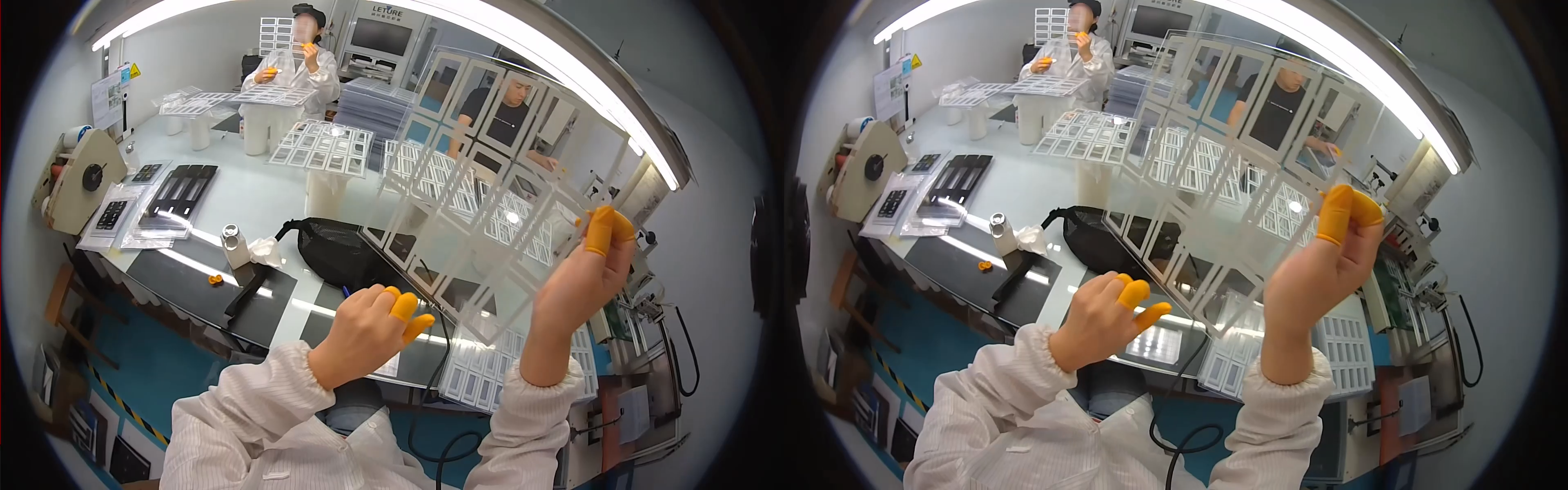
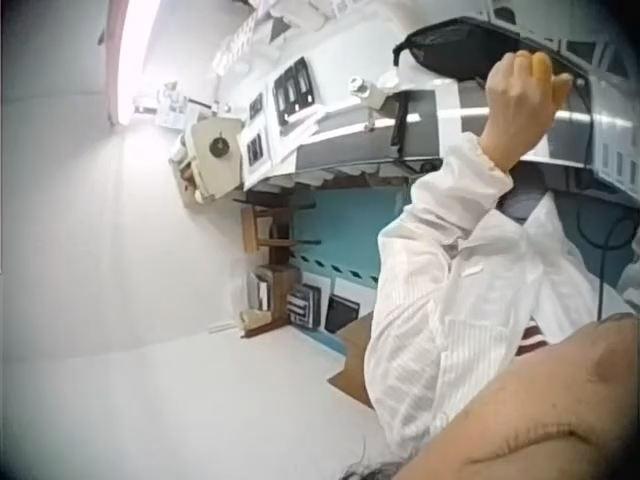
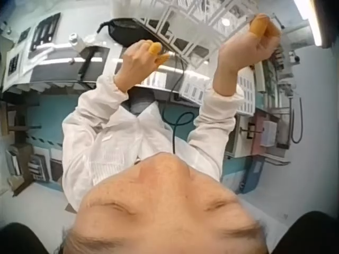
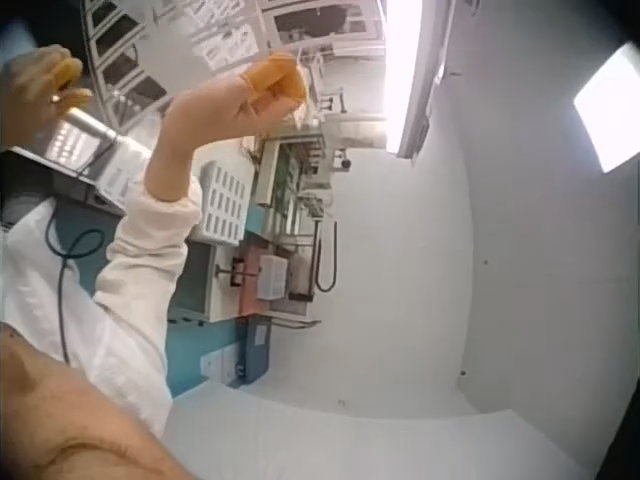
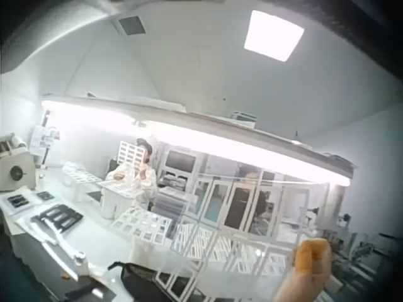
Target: Cleaning rectangular frames or grids using a spray bottle and a cloth.
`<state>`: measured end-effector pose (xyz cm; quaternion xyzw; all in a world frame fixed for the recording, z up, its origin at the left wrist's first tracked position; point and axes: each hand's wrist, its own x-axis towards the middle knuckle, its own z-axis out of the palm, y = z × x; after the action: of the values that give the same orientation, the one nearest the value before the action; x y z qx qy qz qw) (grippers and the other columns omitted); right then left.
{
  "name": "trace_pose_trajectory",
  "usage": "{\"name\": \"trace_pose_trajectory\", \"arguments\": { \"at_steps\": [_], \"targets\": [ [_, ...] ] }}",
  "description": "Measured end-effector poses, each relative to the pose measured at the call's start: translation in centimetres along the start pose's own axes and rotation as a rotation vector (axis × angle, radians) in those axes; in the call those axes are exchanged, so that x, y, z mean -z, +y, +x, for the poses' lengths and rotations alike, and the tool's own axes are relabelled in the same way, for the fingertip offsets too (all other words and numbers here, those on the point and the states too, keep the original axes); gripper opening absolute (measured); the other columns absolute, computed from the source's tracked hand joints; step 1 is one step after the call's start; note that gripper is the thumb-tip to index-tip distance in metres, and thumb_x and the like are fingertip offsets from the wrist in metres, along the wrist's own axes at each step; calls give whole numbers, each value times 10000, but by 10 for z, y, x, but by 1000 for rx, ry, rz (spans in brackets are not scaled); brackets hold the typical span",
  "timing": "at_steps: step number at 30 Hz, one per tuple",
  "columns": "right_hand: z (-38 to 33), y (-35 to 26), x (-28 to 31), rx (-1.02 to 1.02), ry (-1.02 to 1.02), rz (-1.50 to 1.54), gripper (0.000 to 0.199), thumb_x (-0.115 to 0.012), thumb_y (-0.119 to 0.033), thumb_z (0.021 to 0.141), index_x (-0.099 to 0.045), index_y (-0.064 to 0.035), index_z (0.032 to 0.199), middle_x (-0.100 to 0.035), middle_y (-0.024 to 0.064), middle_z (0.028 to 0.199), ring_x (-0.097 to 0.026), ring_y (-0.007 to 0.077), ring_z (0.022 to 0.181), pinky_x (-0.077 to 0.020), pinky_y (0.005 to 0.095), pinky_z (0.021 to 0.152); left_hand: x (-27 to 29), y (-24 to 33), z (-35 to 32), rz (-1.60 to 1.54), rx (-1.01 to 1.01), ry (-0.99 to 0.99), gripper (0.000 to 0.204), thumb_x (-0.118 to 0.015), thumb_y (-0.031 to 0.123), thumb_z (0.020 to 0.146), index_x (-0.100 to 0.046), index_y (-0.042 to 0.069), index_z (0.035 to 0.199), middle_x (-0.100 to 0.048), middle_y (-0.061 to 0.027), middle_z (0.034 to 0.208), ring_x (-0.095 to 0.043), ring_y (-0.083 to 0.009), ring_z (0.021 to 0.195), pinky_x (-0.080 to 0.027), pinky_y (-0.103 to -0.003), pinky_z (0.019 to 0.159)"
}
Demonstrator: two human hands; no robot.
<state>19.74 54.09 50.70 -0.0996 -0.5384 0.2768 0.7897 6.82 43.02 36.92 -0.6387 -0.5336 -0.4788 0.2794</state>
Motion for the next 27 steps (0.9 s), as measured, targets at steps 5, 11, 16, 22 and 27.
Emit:
{"name": "trace_pose_trajectory", "arguments": {
  "at_steps": [5, 11, 16, 22, 27],
  "targets": [
    [-22, 8, -21, 81, -25, -2, 90, -563, -118, 835, -530, -34, 839, -507, -6, 760, -429, 51, 688, -338, 185, 657, -20, -21, 5, 156, -31, -1, 318, -686, 183, 678, -443, 64, 511, -396, -36, 507, -421, -152, 438, -347, -255, 391],
    [-27, 21, -2, 145, -302, -131, 116, -533, -116, 855, -518, -13, 904, -539, 37, 827, -476, 84, 758, -356, 214, 740, -24, -38, 11, 117, -3, -58, 163, -623, 74, 712, -507, 17, 613, -428, -83, 528, -433, -239, 449, -355, -310, 407],
    [-49, 42, 67, -70, -316, -296, 113, -541, -88, 840, -524, -12, 922, -554, 48, 853, -473, 90, 758, -356, 213, 746, -45, -72, 22, -768, 485, -132, 210, -524, 153, 852, -564, -23, 745, -464, -50, 541, -409, -124, 462, -310, -242, 450],
    [-118, 75, 167, -489, -241, -511, 108, -555, -35, 799, -554, -14, 905, -567, 25, 821, -464, 89, 734, -368, 212, 707, -122, -74, 64, -1464, 840, -268, 327, -414, 247, 912, -534, -5, 742, -401, 8, 587, -307, -63, 502, -230, -192, 457],
    [-160, 74, 216, -683, -266, -669, 111, -554, -18, 787, -571, -22, 897, -577, 32, 814, -477, 98, 713, -382, 218, 680, -209, -42, 96, -1671, 970, -490, 280, -403, 242, 911, -506, 23, 770, -405, -13, 604, -343, -92, 502, -272, -205, 466]
  ]
}}
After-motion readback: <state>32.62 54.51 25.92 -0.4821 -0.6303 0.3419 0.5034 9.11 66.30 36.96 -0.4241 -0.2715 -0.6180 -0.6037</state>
